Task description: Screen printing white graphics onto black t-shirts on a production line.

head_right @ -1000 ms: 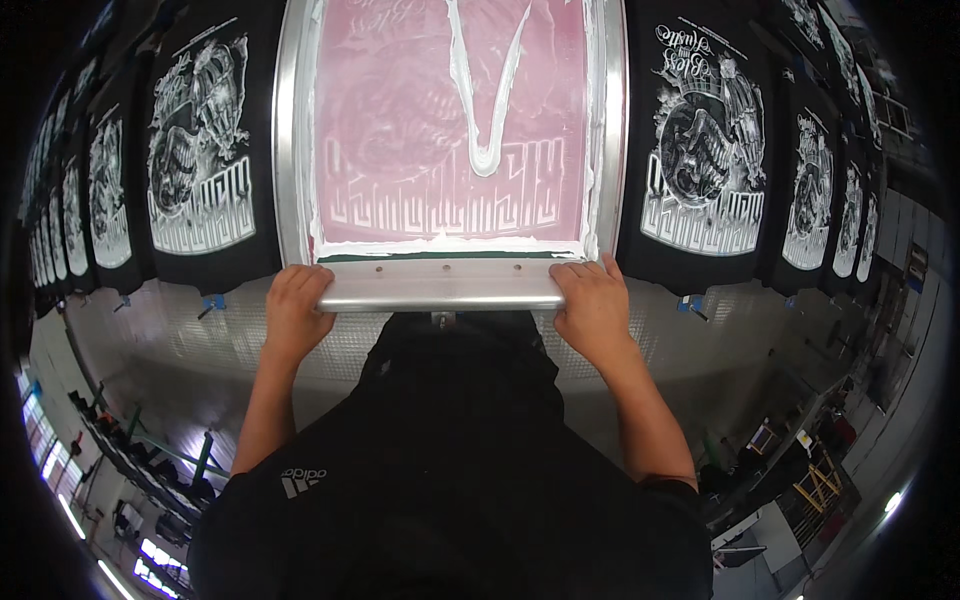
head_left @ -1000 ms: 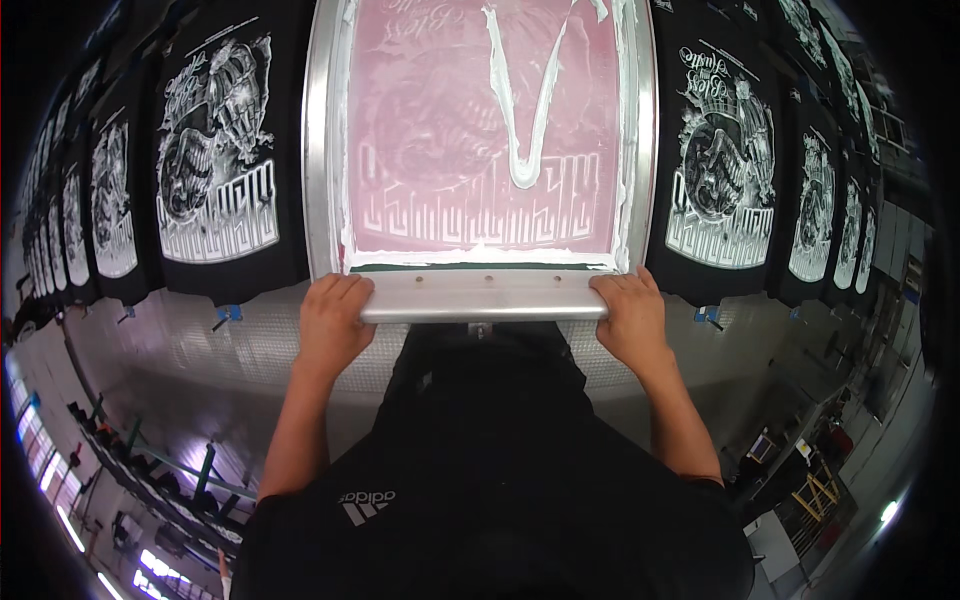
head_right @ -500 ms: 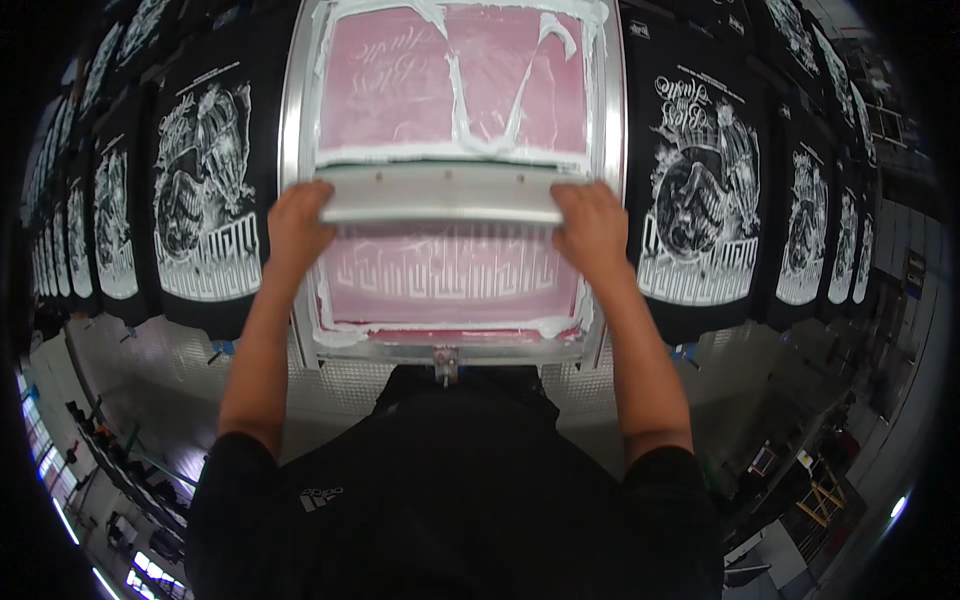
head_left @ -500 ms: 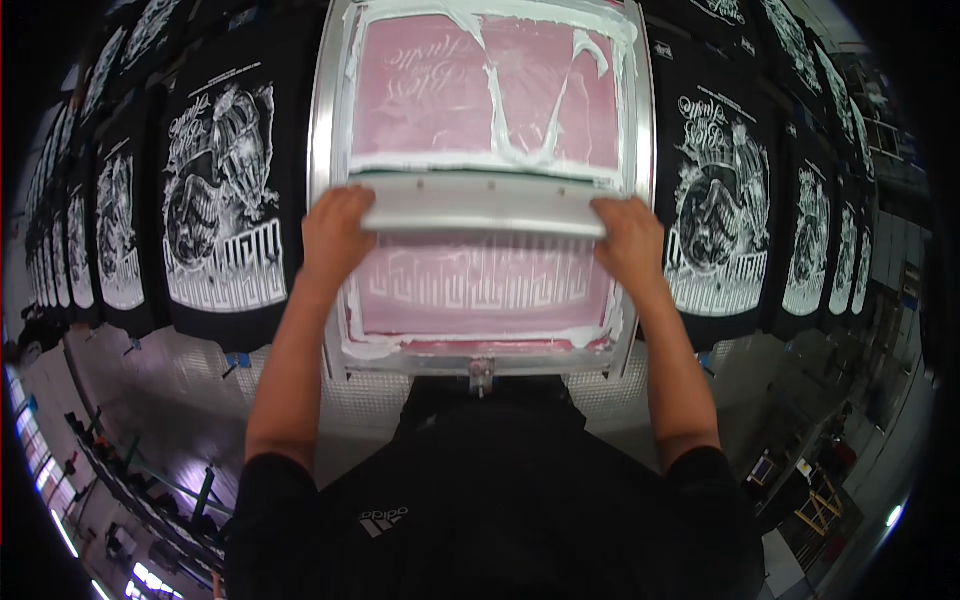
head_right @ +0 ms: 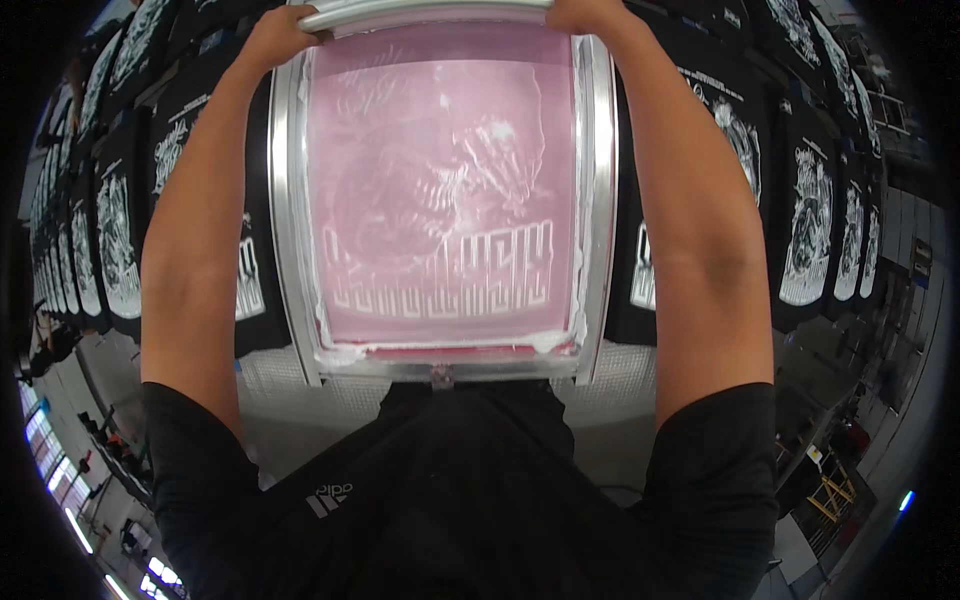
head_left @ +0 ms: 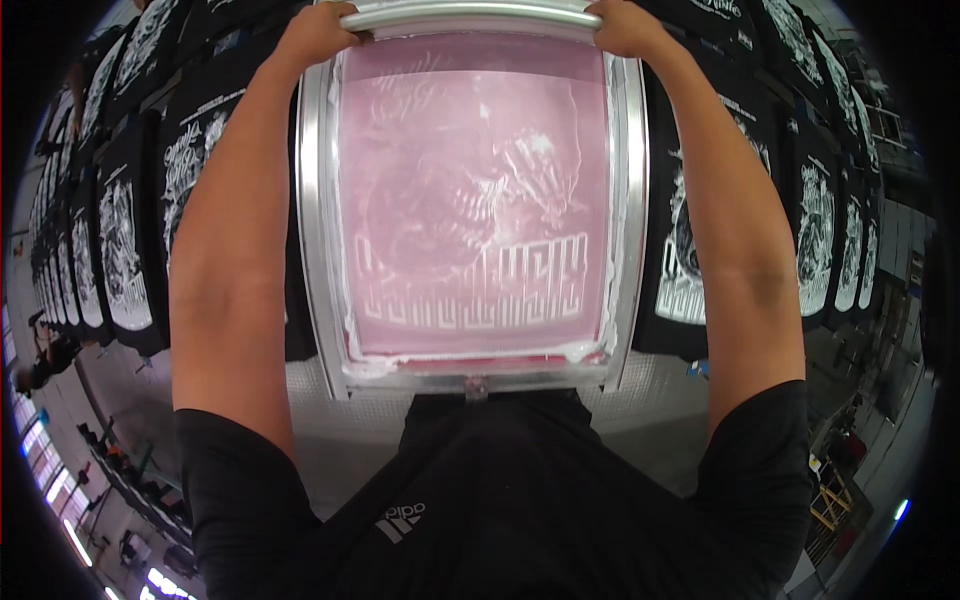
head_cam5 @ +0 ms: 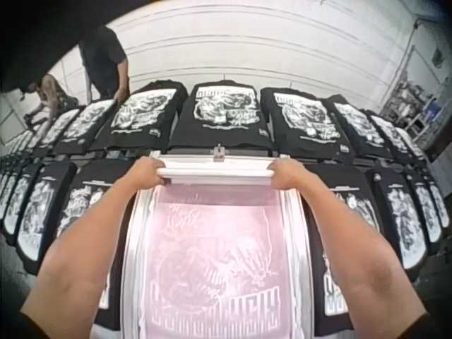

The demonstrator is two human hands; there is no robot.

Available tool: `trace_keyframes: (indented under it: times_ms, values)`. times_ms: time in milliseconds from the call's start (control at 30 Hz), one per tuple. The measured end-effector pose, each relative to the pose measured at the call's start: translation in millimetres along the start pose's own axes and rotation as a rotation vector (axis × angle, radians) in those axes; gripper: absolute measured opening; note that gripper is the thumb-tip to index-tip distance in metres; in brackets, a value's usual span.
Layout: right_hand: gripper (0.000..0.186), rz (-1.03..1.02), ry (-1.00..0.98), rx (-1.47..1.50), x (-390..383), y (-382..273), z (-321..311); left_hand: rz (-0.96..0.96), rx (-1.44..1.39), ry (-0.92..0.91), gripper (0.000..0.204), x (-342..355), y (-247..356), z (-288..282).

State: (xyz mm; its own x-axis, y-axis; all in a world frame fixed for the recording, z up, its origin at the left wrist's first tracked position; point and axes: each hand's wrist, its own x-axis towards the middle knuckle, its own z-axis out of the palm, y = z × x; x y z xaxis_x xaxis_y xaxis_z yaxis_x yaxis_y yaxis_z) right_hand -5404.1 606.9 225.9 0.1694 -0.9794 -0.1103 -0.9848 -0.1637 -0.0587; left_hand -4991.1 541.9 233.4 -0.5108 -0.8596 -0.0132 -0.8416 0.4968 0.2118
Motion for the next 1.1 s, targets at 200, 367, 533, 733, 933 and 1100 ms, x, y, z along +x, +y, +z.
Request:
trace_keyframes:
  times_ms: [200, 367, 533, 733, 933, 1100]
  values:
    - [0.037, 0.164, -0.273, 0.197, -239.9, -109.8, -42.9, -0.142, -0.116, -0.209, 0.035, -223.2, 79.8, -28.3]
    - [0.042, -0.002, -0.237, 0.357, -411.9, -163.8, -8.7, -0.011, -0.305, -0.167, 0.038, -417.0, 145.0, 0.3]
    - [0.045, 0.016, -0.312, 0.337, -420.2, -175.9, 16.5, -0.095, -0.273, -0.143, 0.04, -441.0, 153.7, 22.1]
    - [0.056, -0.03, -0.06, 0.274, -457.6, -185.9, 53.1, -0.012, -0.157, 0.101, 0.043, -475.5, 160.7, 60.3]
    - [0.045, 0.018, 0.08, 0.197, -291.0, -131.2, 45.1, -0.019, -0.135, 0.168, 0.043, -294.7, 86.2, 64.1]
    - [0.048, 0.033, 0.095, 0.05, -148.6, -70.4, 38.4, -0.029, -0.018, 0.216, 0.038, -140.4, 28.3, 54.8]
